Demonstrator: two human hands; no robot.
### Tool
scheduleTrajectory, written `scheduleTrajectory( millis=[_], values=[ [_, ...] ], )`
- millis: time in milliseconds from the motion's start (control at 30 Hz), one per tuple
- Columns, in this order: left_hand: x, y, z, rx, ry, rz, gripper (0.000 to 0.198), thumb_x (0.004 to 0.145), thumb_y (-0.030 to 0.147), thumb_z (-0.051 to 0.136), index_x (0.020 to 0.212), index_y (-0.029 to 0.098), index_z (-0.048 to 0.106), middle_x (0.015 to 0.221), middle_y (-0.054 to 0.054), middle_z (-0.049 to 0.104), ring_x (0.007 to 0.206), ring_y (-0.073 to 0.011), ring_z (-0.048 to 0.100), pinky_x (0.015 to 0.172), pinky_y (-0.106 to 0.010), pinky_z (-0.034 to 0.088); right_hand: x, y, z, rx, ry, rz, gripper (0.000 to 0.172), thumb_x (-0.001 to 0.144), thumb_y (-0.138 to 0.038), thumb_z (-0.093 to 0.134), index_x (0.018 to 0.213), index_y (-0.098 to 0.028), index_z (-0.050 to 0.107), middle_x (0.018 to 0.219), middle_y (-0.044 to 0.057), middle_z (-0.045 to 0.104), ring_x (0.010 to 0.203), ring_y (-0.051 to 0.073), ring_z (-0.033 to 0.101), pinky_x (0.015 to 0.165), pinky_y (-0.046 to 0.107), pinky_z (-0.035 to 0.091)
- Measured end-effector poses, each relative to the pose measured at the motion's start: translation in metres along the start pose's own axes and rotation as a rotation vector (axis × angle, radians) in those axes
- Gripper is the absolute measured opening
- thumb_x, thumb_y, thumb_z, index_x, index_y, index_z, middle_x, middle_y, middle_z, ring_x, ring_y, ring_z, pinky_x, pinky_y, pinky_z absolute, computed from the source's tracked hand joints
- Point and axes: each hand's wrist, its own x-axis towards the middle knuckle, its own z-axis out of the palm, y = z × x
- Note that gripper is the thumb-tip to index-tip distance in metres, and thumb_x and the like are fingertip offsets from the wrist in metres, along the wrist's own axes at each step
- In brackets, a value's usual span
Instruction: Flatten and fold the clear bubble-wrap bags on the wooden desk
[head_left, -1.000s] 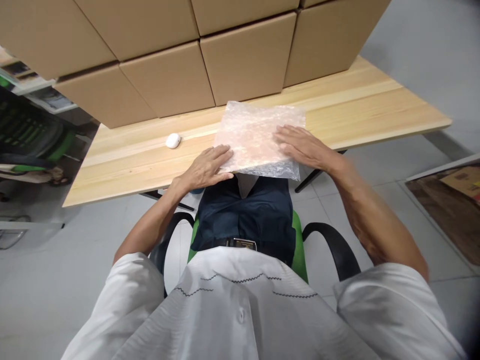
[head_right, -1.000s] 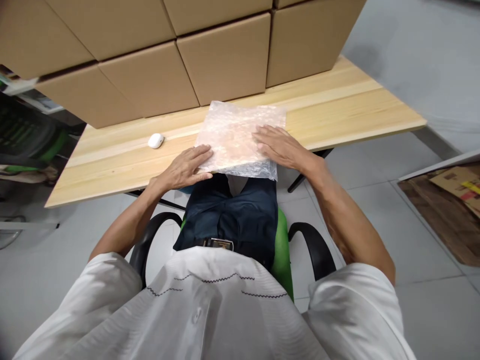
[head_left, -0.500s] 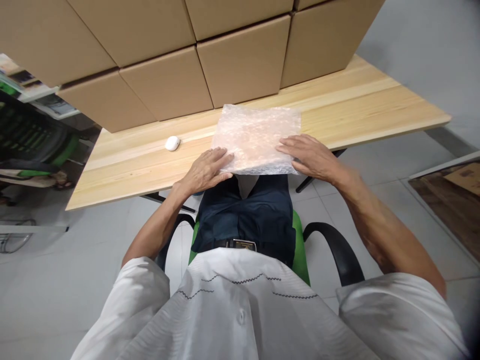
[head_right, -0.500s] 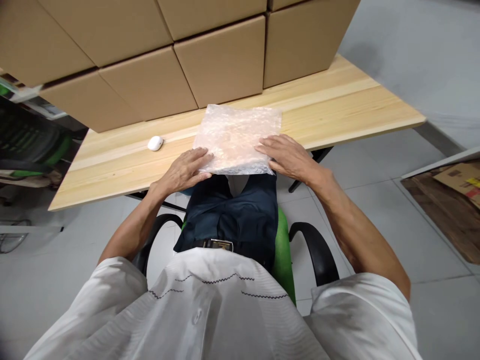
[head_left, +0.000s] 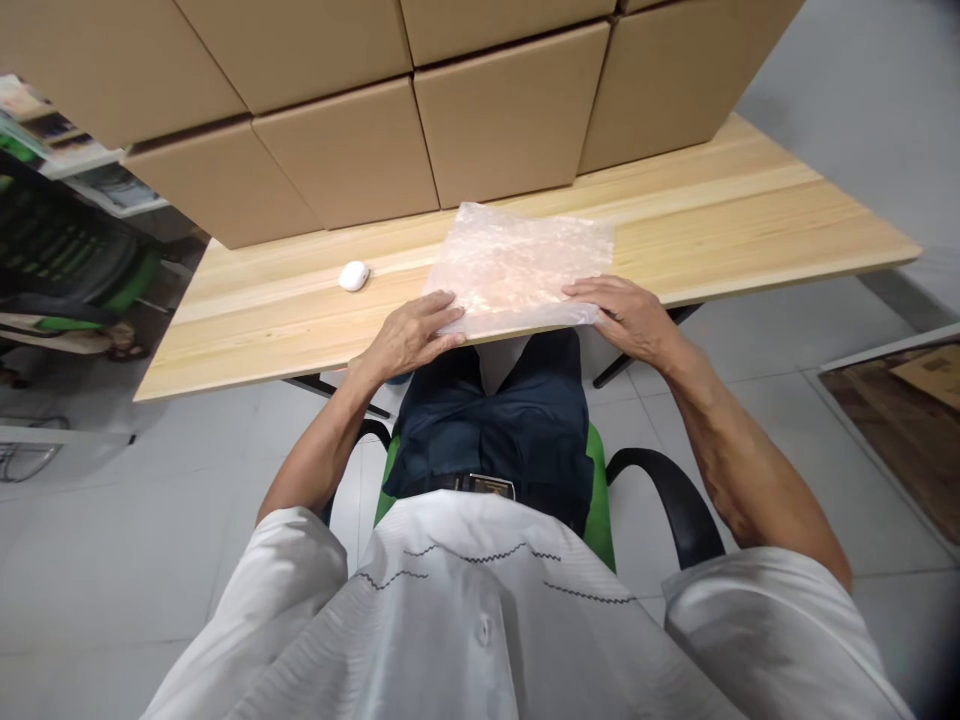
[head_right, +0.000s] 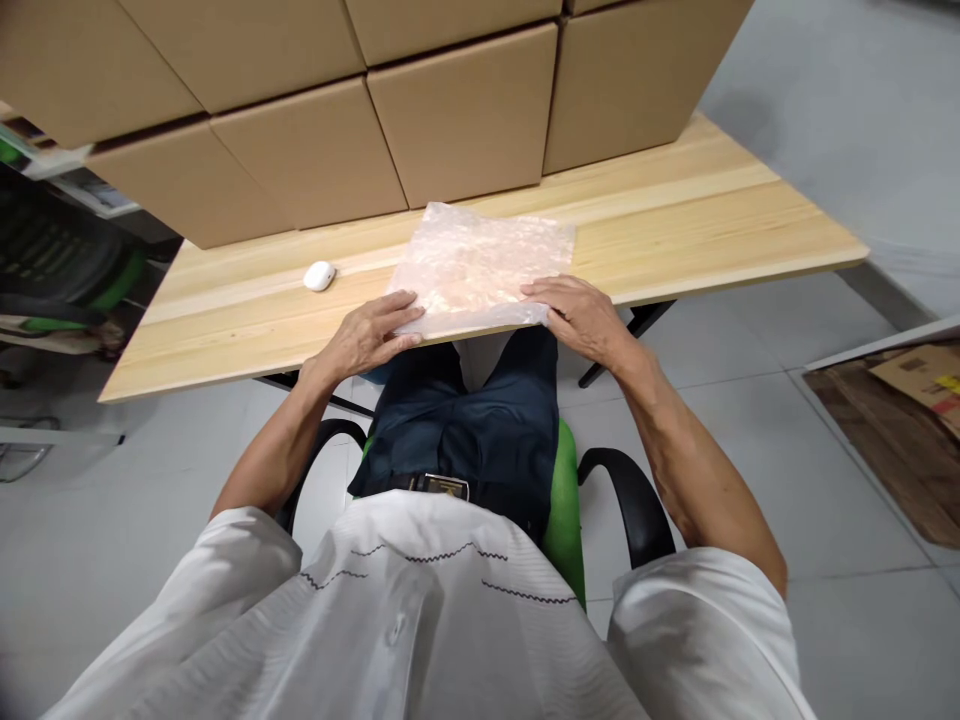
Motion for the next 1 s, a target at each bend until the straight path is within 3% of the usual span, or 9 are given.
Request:
scheduleTrajectory(
  millis=[200, 433, 633, 767, 867, 933, 1000],
  values=[
    [0.001, 0.002, -0.004, -0.026, 0.000, -0.017, 0.081, 0.121, 0.087, 0.063, 0.161, 0.022, 0.090, 0.185, -0.020, 0.074, 0.177, -0.0439, 0.069, 0.151, -0.068, 0.054, 0.000, -0.001, 0.001, -0.008, 0.008, -0.001, 0.051, 0.116, -0.041, 0.054, 0.148, -0.035, 0.093, 0.166, 0.004, 0.088, 0.164, 0.037, 0.080, 0.144, 0.069, 0.060],
    [0.002, 0.000, -0.004, -0.036, 0.001, -0.024, 0.055, 0.118, 0.054, 0.071, 0.160, 0.025, 0.089, 0.184, -0.016, 0.076, 0.176, -0.0409, 0.070, 0.150, -0.071, 0.054, 0.000, -0.003, 0.002, -0.043, 0.003, 0.014, 0.056, 0.112, -0.029, 0.059, 0.157, -0.037, 0.091, 0.169, 0.002, 0.086, 0.164, 0.037, 0.079, 0.144, 0.071, 0.060],
    [0.004, -0.014, -0.007, -0.104, 0.038, -0.051, 0.065, 0.101, 0.031, 0.073, 0.164, 0.024, 0.087, 0.181, -0.013, 0.079, 0.173, -0.0391, 0.073, 0.152, -0.066, 0.053, -0.001, 0.002, 0.002, -0.053, -0.014, -0.004, 0.057, 0.116, -0.031, 0.055, 0.159, -0.039, 0.090, 0.171, 0.001, 0.085, 0.168, 0.035, 0.077, 0.147, 0.069, 0.057],
    [0.009, -0.016, -0.015, -0.227, 0.048, -0.083, 0.053, 0.094, 0.032, 0.075, 0.143, 0.024, 0.096, 0.167, -0.013, 0.088, 0.162, -0.0389, 0.081, 0.147, -0.062, 0.058, -0.001, 0.003, 0.002, -0.042, -0.022, -0.014, 0.053, 0.121, -0.042, 0.052, 0.157, -0.038, 0.090, 0.172, 0.002, 0.085, 0.169, 0.034, 0.076, 0.148, 0.068, 0.056],
    [0.015, -0.008, -0.023, -0.333, 0.076, -0.160, 0.034, 0.098, 0.040, 0.078, 0.120, 0.023, 0.097, 0.146, -0.013, 0.095, 0.142, -0.0360, 0.087, 0.132, -0.054, 0.066, 0.000, 0.002, -0.001, -0.021, -0.013, 0.006, 0.053, 0.122, -0.053, 0.052, 0.154, -0.036, 0.091, 0.169, 0.004, 0.086, 0.167, 0.038, 0.077, 0.148, 0.070, 0.055],
    [0.021, -0.002, -0.028, -0.401, 0.092, -0.254, 0.024, 0.101, 0.043, 0.079, 0.102, 0.023, 0.093, 0.115, -0.009, 0.094, 0.111, -0.0296, 0.087, 0.106, -0.044, 0.070, 0.000, 0.002, -0.004, -0.004, 0.004, 0.057, 0.055, 0.122, -0.064, 0.055, 0.152, -0.036, 0.092, 0.165, 0.005, 0.089, 0.164, 0.042, 0.079, 0.145, 0.073, 0.058],
    [0.028, 0.005, -0.033, -0.447, 0.083, -0.319, 0.027, 0.101, 0.042, 0.080, 0.081, 0.023, 0.081, 0.082, -0.003, 0.077, 0.080, -0.0211, 0.071, 0.078, -0.035, 0.058, -0.002, 0.004, -0.009, 0.007, 0.035, 0.133, 0.058, 0.120, -0.074, 0.057, 0.144, -0.037, 0.095, 0.155, 0.006, 0.093, 0.155, 0.047, 0.083, 0.135, 0.075, 0.067]
  ],
)
